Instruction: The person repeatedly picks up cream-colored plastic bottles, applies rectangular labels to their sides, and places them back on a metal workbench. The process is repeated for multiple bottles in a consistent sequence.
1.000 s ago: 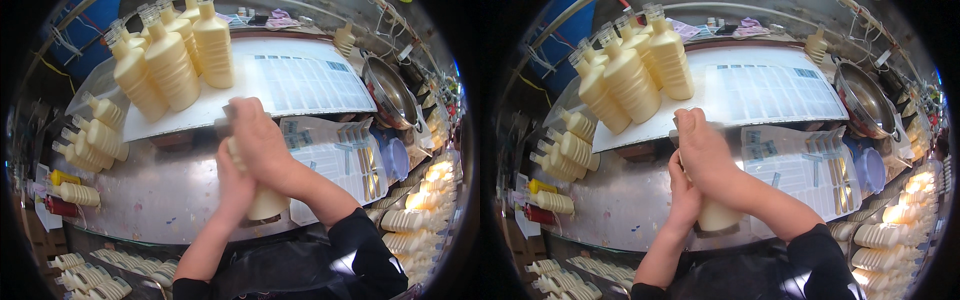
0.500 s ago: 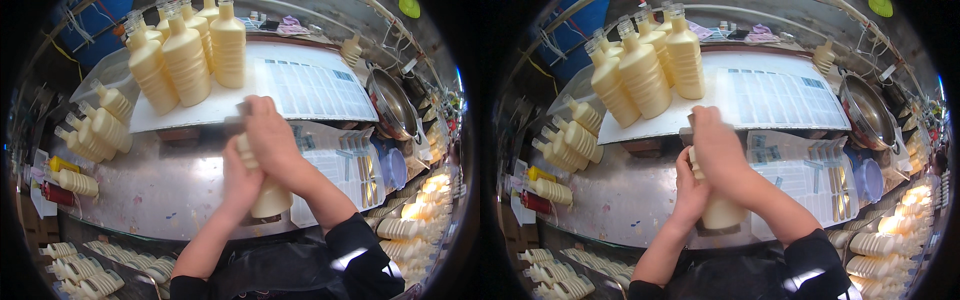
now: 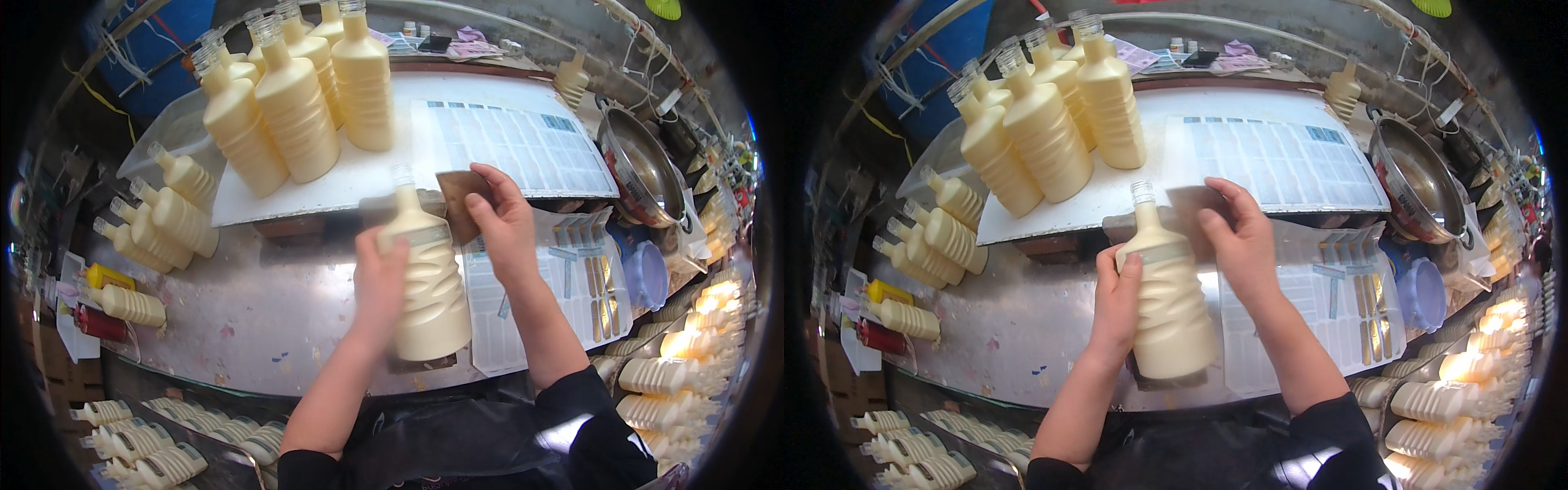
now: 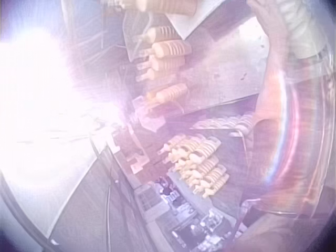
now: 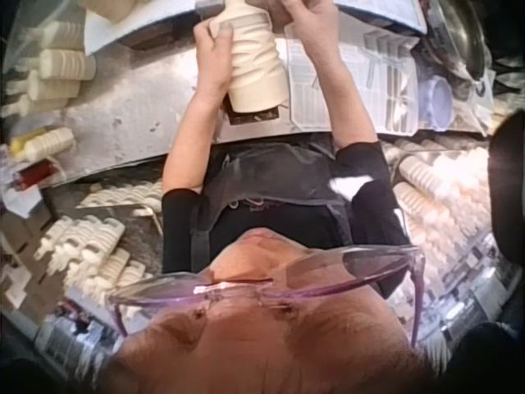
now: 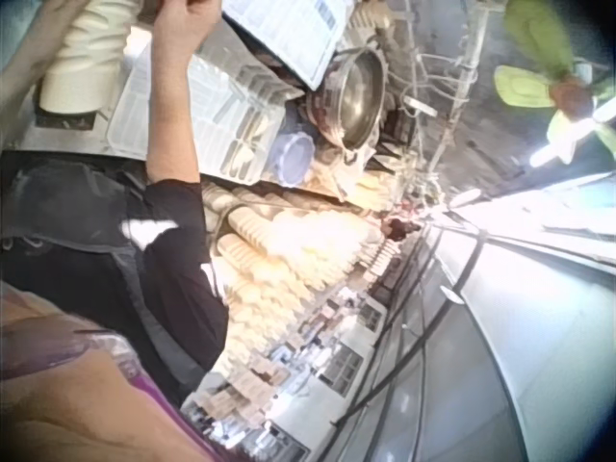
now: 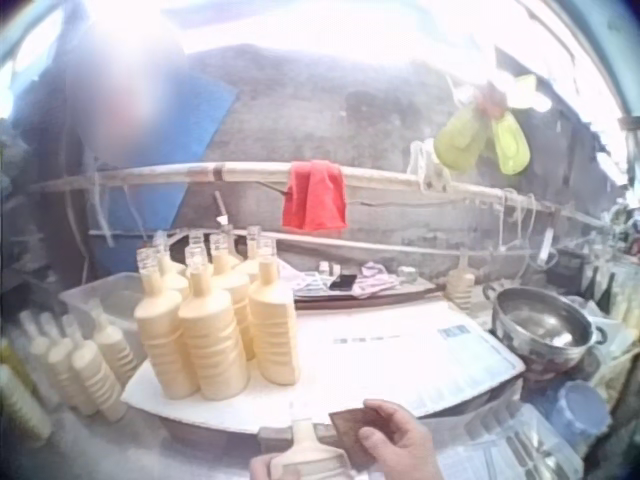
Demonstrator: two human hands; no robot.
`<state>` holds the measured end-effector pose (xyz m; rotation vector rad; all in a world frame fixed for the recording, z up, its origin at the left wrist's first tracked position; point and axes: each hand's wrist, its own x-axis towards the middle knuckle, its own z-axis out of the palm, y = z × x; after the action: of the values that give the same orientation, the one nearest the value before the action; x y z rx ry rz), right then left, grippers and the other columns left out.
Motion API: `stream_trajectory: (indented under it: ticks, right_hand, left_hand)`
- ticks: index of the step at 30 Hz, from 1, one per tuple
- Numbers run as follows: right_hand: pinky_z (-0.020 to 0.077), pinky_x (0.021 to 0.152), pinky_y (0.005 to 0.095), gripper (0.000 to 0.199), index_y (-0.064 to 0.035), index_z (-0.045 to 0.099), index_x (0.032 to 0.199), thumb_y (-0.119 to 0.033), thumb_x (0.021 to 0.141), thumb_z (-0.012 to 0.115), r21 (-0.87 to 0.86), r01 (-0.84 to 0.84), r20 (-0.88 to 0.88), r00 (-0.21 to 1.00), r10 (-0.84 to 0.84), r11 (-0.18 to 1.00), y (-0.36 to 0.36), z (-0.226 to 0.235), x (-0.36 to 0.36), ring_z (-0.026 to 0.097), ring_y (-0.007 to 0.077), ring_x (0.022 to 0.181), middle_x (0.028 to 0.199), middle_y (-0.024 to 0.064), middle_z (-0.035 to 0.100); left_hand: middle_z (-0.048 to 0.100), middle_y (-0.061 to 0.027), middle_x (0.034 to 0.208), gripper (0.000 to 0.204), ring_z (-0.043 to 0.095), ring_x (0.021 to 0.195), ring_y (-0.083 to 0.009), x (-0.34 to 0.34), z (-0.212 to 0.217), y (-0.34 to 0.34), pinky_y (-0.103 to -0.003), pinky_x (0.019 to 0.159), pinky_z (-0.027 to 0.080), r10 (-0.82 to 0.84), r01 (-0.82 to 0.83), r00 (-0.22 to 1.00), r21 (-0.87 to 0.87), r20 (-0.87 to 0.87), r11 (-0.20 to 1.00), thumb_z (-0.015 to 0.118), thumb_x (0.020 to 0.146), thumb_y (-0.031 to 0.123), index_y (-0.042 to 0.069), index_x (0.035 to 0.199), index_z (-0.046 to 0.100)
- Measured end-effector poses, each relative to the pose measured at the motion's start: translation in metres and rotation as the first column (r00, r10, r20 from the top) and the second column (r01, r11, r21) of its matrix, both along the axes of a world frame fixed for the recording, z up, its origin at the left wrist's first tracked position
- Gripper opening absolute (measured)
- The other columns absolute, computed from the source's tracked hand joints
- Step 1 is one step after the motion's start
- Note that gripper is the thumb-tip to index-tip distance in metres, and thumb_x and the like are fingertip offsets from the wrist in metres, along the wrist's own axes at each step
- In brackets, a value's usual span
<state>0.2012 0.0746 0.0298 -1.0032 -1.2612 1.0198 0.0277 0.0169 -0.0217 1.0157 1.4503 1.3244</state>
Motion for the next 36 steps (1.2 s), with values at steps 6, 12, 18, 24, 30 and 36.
stream_trajectory:
  ticks: [6,12,18,24,30,36]
  right_hand:
    - [0.0514,0.07,0.0239,0.027,-0.0011,0.071,0.109,-0.018,0.106,0.051,-0.435,-0.099,-0.176,0.984,0.023,0.895,-0.004,-0.027,0.04,0.063,0.0098,0.081,0.095,0.0056,0.07]
    - [0.0457,0.057,0.0223,0.04,0.0034,0.063,0.134,-0.022,0.105,0.051,-0.495,-0.343,-0.188,0.939,0.287,0.798,-0.016,-0.019,0.017,0.057,0.0081,0.067,0.092,0.0034,0.068]
    - [0.0499,0.087,0.0261,0.041,0.0023,0.064,0.134,-0.014,0.1,0.051,-0.395,-0.394,-0.068,0.913,0.402,0.83,-0.025,-0.007,0.019,0.062,0.0108,0.098,0.107,0.0056,0.07]
    - [0.051,0.085,0.0307,0.034,0.0015,0.064,0.126,-0.021,0.1,0.057,-0.351,-0.245,0.054,0.958,0.28,0.904,-0.02,-0.016,0.014,0.065,0.0156,0.095,0.104,0.01,0.07]
    - [0.0512,0.07,0.0322,0.04,-0.0027,0.067,0.116,-0.038,0.097,0.069,-0.362,-0.221,0.12,0.952,0.28,0.906,-0.006,-0.016,-0.001,0.064,0.0153,0.075,0.081,0.0072,0.067]
    - [0.05,0.071,0.0277,0.036,-0.0022,0.067,0.115,-0.034,0.097,0.07,-0.398,-0.216,0.136,0.947,0.29,0.892,-0.007,-0.013,-0.004,0.061,0.0096,0.079,0.086,0.0045,0.067]
  left_hand:
    - [0.062,-0.012,0.121,0.038,0.06,0.11,-0.0185,-0.007,0.012,-0.005,-0.032,0.099,0.048,-0.062,0.069,0.96,-0.016,0.273,0.998,0.039,0.113,0.034,0.004,0.135,0.051]
    - [0.059,-0.0126,0.125,0.043,0.056,0.114,-0.0185,-0.01,0.009,0.001,-0.035,0.102,0.046,-0.098,0.101,0.968,0.0,0.232,0.995,0.038,0.113,0.035,0.0,0.135,0.049]
    - [0.06,-0.0113,0.124,0.045,0.061,0.113,-0.0183,-0.01,-0.008,0.007,-0.036,0.1,0.05,-0.073,0.069,0.988,0.029,0.136,0.997,0.032,0.115,0.041,0.005,0.137,0.047]
    - [0.057,-0.0126,0.127,0.046,0.057,0.117,-0.0198,-0.008,-0.005,0.004,-0.035,0.101,0.047,-0.006,0.009,1.0,0.1,-0.027,0.995,0.033,0.114,0.04,0.003,0.138,0.046]
    - [0.056,-0.011,0.123,0.047,0.055,0.109,-0.0159,0.003,0.026,0.01,-0.032,0.096,0.048,-0.064,0.072,0.991,0.068,-0.113,0.995,0.044,0.112,0.045,0.004,0.134,0.046]
    - [0.059,-0.0181,0.125,0.05,0.057,0.113,-0.0227,0.004,0.023,0.013,-0.037,0.098,0.048,-0.061,0.064,0.992,0.023,-0.11,0.998,0.064,0.102,0.036,0.001,0.133,0.046]
